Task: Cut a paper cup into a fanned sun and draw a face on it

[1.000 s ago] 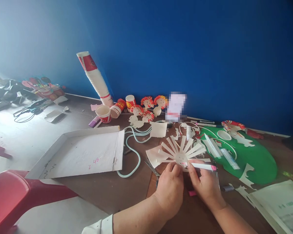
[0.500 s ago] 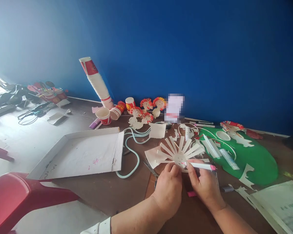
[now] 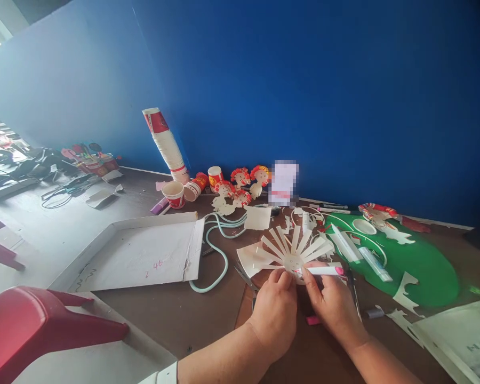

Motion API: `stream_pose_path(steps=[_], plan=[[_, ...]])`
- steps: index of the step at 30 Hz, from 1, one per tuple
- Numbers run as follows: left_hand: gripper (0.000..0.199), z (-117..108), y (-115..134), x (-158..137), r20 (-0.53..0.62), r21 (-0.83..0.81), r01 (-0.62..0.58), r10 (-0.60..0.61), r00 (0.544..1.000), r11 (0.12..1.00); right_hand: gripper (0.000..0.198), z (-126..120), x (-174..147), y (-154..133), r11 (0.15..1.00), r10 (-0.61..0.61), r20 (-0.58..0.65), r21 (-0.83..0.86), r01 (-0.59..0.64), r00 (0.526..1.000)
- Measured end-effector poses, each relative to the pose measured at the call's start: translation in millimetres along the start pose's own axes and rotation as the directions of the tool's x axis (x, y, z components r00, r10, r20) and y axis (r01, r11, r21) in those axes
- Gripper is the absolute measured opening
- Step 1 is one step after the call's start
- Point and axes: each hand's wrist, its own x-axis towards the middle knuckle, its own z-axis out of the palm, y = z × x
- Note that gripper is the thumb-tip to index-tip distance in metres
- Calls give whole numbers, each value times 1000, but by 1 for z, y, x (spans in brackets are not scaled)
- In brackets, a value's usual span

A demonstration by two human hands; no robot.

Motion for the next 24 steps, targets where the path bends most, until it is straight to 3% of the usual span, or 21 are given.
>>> stream_pose_path(steps=[10, 24], plan=[[28, 3, -1, -2, -25, 64, -70, 71, 997, 996, 30, 5, -1, 4, 998, -42, -8, -44, 41, 999], [28, 3, -1, -3, -9, 47, -28, 29, 1000, 998, 37, 6, -2, 4, 991, -59, -24, -121, 56, 998]])
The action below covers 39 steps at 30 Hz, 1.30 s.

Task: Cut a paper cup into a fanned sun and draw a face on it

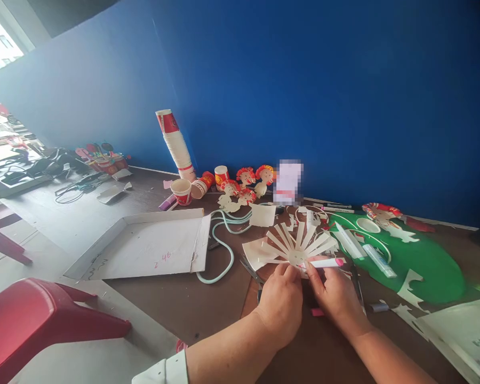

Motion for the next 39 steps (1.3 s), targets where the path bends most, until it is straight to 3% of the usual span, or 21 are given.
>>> stream_pose_path(steps=[39], plan=[[26, -3, 2, -1, 14, 29, -30, 29, 999, 999, 33, 0, 2, -2, 997, 59, 44, 39, -61, 997]])
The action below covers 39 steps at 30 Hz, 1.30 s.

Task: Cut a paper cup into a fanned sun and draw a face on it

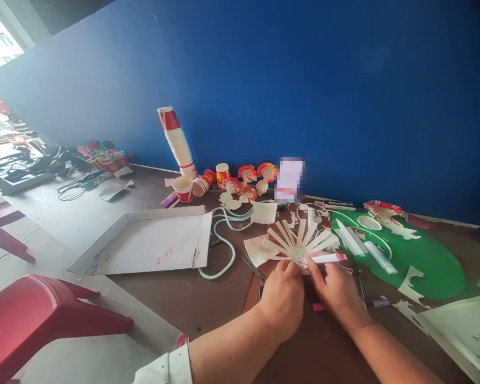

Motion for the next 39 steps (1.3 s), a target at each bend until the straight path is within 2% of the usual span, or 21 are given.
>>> stream_pose_path(steps=[9, 21, 39], plan=[[24, -1, -1, 0, -12, 27, -21, 22, 1000, 999, 31, -6, 0, 0, 1000, 23, -83, 20, -21, 996], [25, 3, -1, 0, -29, 14, 9, -9, 1000, 1000, 34, -2, -1, 2, 1000, 15, 2, 20, -15, 1000], [26, 0, -1, 1, -29, 31, -19, 20, 999, 999, 32, 1, -3, 4, 1000, 12, 32, 14, -12, 999]])
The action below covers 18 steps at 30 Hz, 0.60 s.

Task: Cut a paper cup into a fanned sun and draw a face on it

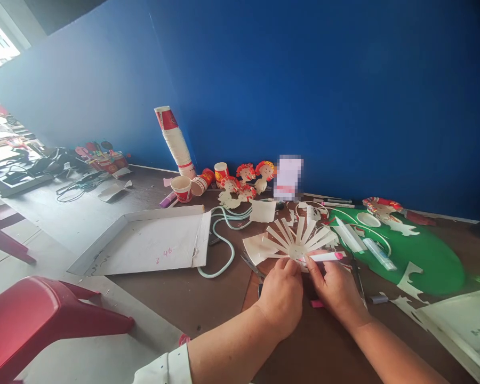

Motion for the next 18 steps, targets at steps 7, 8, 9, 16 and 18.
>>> stream_pose_path(steps=[7, 8, 9, 16, 18], plan=[[25, 0, 0, 0, 15, 0, 22, -22, 1000, 1000, 28, -13, 3, -6, 988, 40, -85, 155, -27, 996], [25, 1, 0, -1, 11, 2, 26, -26, 1000, 1000, 28, -17, 4, -6, 979, 82, -113, 194, -59, 990], [25, 2, 0, -1, 5, 6, 24, -24, 1000, 1000, 29, -22, 5, -6, 969, 133, -141, 226, -99, 981], [24, 5, -2, -1, -19, 35, -22, 23, 1000, 999, 36, -35, 18, 20, 965, 240, -357, 193, -180, 903], [26, 5, -2, -1, -26, 32, -14, 15, 1000, 999, 46, -33, 21, 28, 964, 243, -313, 184, -193, 918]])
